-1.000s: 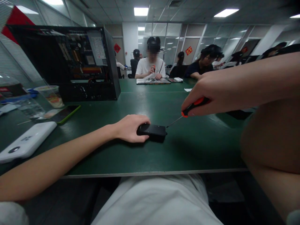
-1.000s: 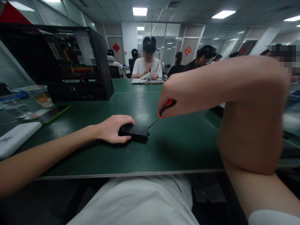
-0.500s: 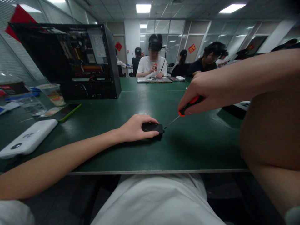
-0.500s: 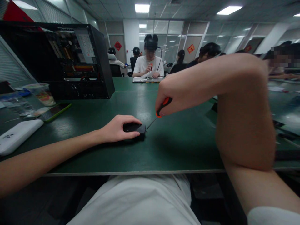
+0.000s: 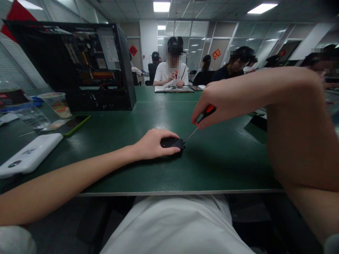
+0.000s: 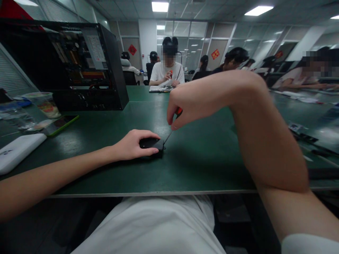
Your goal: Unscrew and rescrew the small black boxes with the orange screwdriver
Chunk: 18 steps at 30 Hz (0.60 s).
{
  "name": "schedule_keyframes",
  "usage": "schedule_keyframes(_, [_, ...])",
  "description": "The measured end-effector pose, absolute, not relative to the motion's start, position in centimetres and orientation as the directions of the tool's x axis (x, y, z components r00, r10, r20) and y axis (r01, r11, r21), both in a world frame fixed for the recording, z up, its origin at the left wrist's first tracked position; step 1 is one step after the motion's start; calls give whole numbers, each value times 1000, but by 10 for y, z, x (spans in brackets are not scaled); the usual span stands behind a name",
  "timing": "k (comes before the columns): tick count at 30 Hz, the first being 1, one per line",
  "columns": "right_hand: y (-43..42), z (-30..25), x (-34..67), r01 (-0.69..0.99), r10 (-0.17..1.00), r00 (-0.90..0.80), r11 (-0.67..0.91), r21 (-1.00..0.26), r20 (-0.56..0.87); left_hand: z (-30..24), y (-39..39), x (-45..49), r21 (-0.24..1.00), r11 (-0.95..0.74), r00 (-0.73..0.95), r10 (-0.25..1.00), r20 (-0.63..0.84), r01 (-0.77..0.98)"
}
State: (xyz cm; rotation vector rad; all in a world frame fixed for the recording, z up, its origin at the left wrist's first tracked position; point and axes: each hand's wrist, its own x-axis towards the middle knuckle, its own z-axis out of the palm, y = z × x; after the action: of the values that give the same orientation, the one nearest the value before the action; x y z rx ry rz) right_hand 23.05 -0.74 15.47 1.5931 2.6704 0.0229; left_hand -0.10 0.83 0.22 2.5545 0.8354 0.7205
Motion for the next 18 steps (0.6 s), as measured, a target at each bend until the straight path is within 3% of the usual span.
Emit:
schedule_keyframes(3, [2,155,232,758,739,-637,653,-4,-220,1,8,0,473,-760,687,629,365,445])
schedule_keyframes(9, [36,122,279,730,706,-682,643,-230,-191,-2,8,2,482,-738,659,659,362,473])
schedule_keyframes(12, [24,97,300,656,671,-739,702,-276,-49,0,7,2,477,-733,657,665,356,484])
schedule_keyframes(14, [4,84,307,578,592,-794,805,-133,138,1,6,2,468,-734,655,666,357,492])
schedule_keyframes(16, [-21,77,306,501,445,-844,854,141,299,1,7,2,456,-726,641,679,358,514])
schedule_keyframes(18, [-44,73,300,434,309,-887,811,392,344,0,8,2,447,-712,619,697,361,542])
